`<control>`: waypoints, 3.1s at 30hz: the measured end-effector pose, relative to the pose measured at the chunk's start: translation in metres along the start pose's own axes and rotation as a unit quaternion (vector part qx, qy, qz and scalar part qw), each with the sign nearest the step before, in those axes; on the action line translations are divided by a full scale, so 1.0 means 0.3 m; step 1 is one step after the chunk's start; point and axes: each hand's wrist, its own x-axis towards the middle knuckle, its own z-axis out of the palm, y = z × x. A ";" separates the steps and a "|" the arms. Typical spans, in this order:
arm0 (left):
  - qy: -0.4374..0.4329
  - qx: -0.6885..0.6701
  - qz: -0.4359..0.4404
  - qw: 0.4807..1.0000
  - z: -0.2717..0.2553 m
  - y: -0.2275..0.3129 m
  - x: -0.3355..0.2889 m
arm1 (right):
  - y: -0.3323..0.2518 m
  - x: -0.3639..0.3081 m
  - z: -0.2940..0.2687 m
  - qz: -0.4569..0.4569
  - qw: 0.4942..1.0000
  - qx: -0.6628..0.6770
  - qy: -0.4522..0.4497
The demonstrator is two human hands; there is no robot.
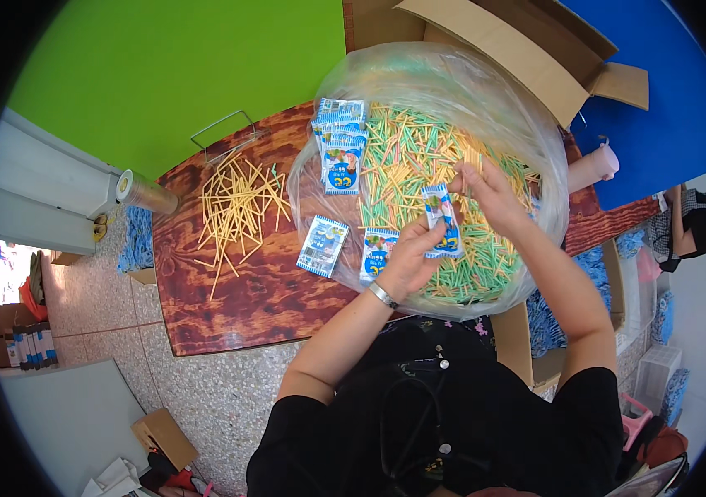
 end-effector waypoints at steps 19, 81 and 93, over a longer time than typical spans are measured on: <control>0.087 0.502 0.199 0.837 -0.003 0.129 -0.019 | -0.269 0.011 -0.082 0.002 0.951 -0.239 -0.198; 0.198 0.787 0.302 0.501 -0.236 0.340 -0.095 | 0.153 0.064 0.290 -0.337 0.729 -0.580 -0.135; 0.160 0.677 0.063 0.715 -0.186 0.218 -0.165 | 0.024 -0.033 0.211 -0.181 0.940 -0.270 -0.106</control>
